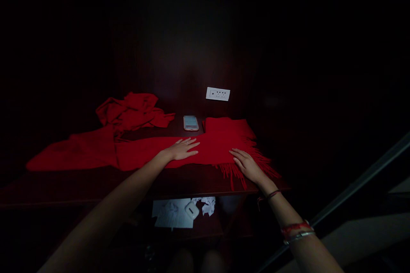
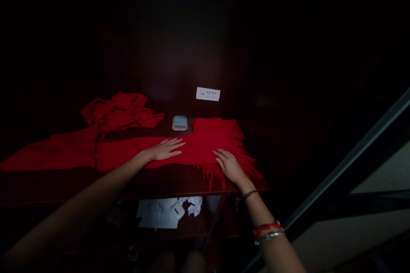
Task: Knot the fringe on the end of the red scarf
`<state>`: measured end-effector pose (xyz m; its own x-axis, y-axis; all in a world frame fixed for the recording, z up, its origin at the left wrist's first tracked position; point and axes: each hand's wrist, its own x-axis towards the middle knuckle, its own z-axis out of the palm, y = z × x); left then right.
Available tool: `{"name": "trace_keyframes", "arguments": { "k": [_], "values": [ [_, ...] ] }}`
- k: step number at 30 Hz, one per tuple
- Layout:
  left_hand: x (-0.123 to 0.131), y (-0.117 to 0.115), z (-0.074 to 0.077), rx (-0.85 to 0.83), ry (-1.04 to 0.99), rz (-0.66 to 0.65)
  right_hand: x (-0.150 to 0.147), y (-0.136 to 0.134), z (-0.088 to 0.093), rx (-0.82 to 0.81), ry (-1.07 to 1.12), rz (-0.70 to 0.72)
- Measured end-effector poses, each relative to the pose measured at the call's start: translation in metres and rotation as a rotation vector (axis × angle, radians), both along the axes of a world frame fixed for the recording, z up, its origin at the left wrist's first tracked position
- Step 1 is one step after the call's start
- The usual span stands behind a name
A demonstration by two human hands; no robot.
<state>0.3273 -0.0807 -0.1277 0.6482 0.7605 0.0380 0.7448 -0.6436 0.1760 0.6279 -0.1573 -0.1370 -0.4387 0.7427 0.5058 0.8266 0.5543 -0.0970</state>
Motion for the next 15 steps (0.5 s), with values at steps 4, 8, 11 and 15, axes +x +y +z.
{"name": "trace_keyframes", "arguments": {
  "k": [4,8,11,15],
  "values": [
    [-0.006,0.000,0.005,-0.019,0.035,0.013,0.000,0.000,0.001,0.002,0.017,0.004],
    [0.000,0.000,0.014,-0.052,0.066,0.018,-0.003,0.003,0.017,-0.045,-0.010,0.017],
    [0.015,0.003,0.018,0.032,0.004,0.053,-0.021,0.012,0.044,-0.056,-0.034,0.012],
    [0.037,0.002,0.013,0.063,-0.054,0.148,-0.065,0.035,0.067,-0.078,-0.131,-0.006]
  ]
}}
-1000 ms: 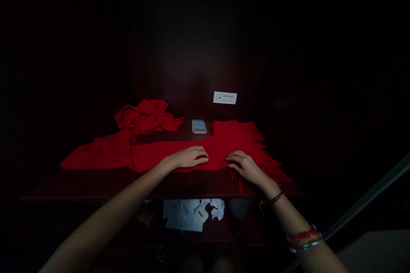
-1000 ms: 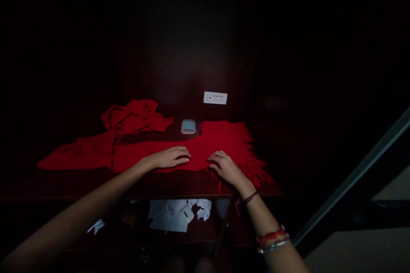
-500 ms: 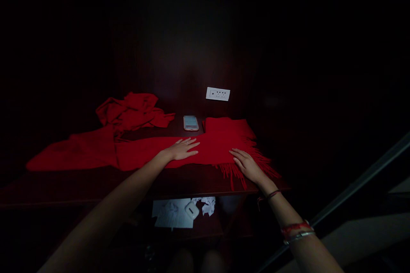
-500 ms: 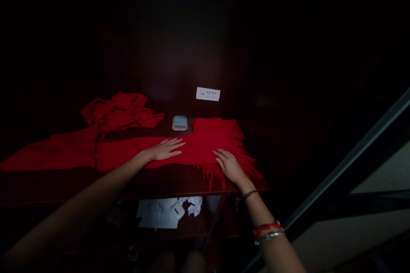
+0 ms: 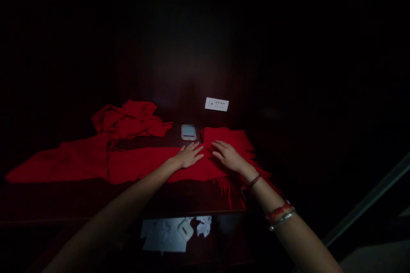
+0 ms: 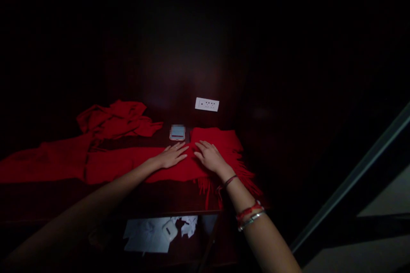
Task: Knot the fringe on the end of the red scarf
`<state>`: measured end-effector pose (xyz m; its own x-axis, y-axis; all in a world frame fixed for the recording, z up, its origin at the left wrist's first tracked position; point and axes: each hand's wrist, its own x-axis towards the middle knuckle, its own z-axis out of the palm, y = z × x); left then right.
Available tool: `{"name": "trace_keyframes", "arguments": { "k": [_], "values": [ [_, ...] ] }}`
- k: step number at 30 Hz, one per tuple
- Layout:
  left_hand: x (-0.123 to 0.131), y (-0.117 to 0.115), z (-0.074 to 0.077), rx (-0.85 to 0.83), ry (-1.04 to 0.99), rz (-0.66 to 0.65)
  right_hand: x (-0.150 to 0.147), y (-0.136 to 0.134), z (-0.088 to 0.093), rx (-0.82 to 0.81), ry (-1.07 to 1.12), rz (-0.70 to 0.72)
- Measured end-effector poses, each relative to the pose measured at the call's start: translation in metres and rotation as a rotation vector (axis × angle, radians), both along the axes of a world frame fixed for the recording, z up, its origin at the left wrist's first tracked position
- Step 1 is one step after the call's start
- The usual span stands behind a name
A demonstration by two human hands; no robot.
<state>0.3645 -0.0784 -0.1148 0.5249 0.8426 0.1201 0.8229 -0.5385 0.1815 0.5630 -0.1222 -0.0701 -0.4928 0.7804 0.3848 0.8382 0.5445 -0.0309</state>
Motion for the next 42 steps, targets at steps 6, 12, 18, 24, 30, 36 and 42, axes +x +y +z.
{"name": "trace_keyframes", "arguments": {
  "k": [6,12,18,24,30,36,42],
  "values": [
    [-0.003,0.000,-0.011,-0.121,0.071,0.088,-0.019,0.035,-0.022,-0.278,-0.186,-0.113],
    [-0.014,0.005,-0.004,-0.201,0.108,0.279,0.027,0.048,-0.030,-0.328,-0.148,-0.372],
    [-0.015,0.001,-0.002,-0.171,0.113,0.317,0.028,0.033,-0.019,-0.154,-0.128,-0.434],
    [-0.014,-0.012,-0.002,-0.033,0.036,0.244,-0.009,-0.009,-0.022,-0.131,-0.123,-0.117],
    [-0.040,-0.027,-0.015,-0.076,0.057,0.091,-0.005,-0.014,-0.042,-0.188,-0.171,-0.208],
    [-0.075,-0.046,-0.009,0.160,0.059,0.015,-0.007,-0.010,-0.038,-0.211,-0.154,-0.211],
    [-0.092,-0.092,0.011,0.296,0.170,-0.250,-0.020,-0.017,-0.033,-0.026,-0.053,-0.126]
  ]
}}
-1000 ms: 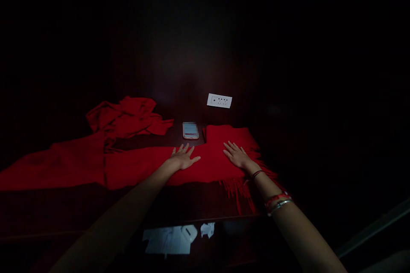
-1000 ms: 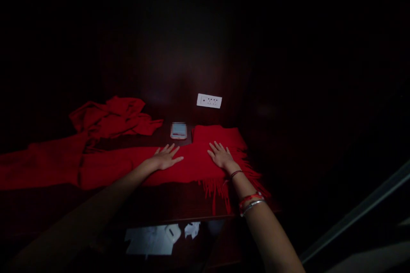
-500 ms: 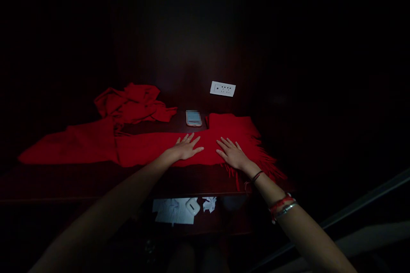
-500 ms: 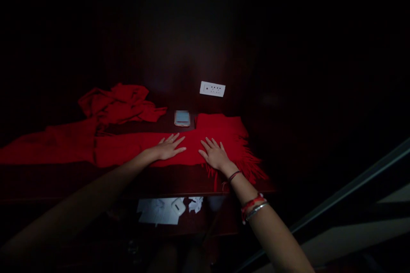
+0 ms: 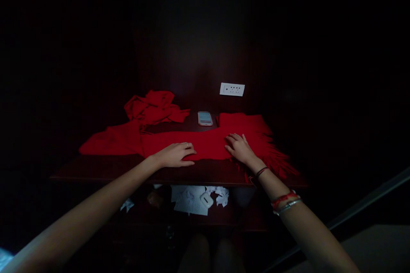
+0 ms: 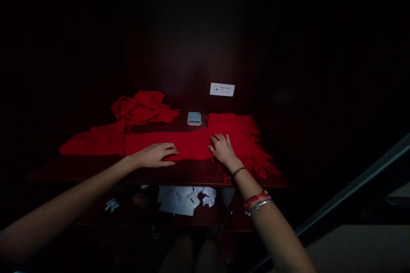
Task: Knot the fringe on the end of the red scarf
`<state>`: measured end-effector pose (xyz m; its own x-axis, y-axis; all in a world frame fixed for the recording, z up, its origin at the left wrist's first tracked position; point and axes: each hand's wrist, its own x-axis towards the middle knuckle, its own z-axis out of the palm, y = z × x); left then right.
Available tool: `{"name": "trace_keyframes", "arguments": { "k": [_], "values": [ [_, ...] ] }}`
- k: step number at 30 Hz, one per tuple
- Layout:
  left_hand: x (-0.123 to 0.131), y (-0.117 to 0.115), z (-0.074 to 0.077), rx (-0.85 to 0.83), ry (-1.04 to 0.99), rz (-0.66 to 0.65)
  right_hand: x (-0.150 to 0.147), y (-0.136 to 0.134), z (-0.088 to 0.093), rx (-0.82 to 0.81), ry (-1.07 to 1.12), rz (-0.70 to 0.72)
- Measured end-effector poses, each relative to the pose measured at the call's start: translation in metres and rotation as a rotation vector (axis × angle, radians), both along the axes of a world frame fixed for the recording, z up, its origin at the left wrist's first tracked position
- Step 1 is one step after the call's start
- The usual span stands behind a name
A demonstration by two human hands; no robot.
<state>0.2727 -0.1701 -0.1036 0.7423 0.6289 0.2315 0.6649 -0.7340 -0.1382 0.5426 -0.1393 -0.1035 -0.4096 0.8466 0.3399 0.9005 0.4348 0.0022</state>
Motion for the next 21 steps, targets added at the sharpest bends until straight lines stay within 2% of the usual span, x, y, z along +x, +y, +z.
{"name": "trace_keyframes", "arguments": {
  "k": [4,6,10,15,21],
  "values": [
    [-0.008,-0.008,0.005,0.015,0.110,0.003,-0.024,-0.021,0.001,0.056,0.007,0.377],
    [-0.009,-0.006,0.005,0.023,0.140,0.006,-0.037,-0.030,-0.001,0.066,-0.014,0.484],
    [-0.008,-0.002,0.000,0.077,0.118,0.055,-0.057,-0.036,-0.009,0.102,-0.021,0.443],
    [-0.009,-0.003,-0.012,0.150,0.036,0.126,-0.063,-0.033,-0.016,0.141,-0.042,0.385],
    [-0.012,-0.004,-0.021,0.161,-0.053,0.093,-0.061,-0.032,-0.019,0.128,-0.053,0.340]
  ]
}}
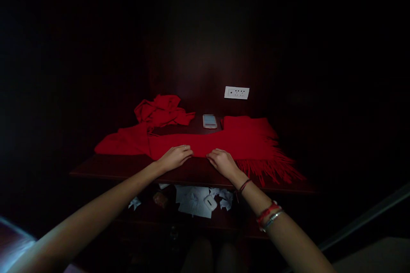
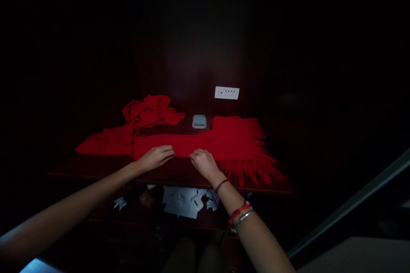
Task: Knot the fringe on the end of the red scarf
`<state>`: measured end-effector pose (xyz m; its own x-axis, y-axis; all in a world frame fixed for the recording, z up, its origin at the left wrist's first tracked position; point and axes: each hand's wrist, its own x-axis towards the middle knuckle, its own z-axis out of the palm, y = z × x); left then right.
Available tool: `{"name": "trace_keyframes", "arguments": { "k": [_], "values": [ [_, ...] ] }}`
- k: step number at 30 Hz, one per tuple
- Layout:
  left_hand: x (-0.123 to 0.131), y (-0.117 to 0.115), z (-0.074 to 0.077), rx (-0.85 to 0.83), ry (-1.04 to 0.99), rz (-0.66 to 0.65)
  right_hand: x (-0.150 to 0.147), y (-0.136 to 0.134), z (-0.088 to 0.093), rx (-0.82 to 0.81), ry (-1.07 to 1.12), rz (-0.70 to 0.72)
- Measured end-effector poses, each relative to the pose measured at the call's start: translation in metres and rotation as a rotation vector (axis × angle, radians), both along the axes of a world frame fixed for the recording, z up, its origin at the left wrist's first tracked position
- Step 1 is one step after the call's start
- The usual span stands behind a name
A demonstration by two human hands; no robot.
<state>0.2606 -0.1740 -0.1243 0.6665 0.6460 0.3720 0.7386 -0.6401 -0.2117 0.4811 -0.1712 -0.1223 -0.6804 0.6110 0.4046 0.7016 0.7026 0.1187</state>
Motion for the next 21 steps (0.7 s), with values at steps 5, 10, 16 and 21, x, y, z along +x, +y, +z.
{"name": "trace_keyframes", "arguments": {
  "k": [5,10,16,21],
  "values": [
    [0.001,0.000,0.001,0.003,-0.008,-0.011,-0.002,-0.001,0.001,0.011,0.010,0.006],
    [0.003,-0.001,0.002,0.001,0.002,-0.002,-0.013,-0.004,0.004,0.033,-0.016,0.028],
    [-0.002,-0.004,0.003,0.006,0.014,0.013,-0.021,-0.006,0.005,0.003,-0.052,-0.004],
    [-0.016,-0.008,0.004,0.039,0.069,0.018,-0.019,-0.004,0.006,0.002,-0.051,-0.012]
  ]
}}
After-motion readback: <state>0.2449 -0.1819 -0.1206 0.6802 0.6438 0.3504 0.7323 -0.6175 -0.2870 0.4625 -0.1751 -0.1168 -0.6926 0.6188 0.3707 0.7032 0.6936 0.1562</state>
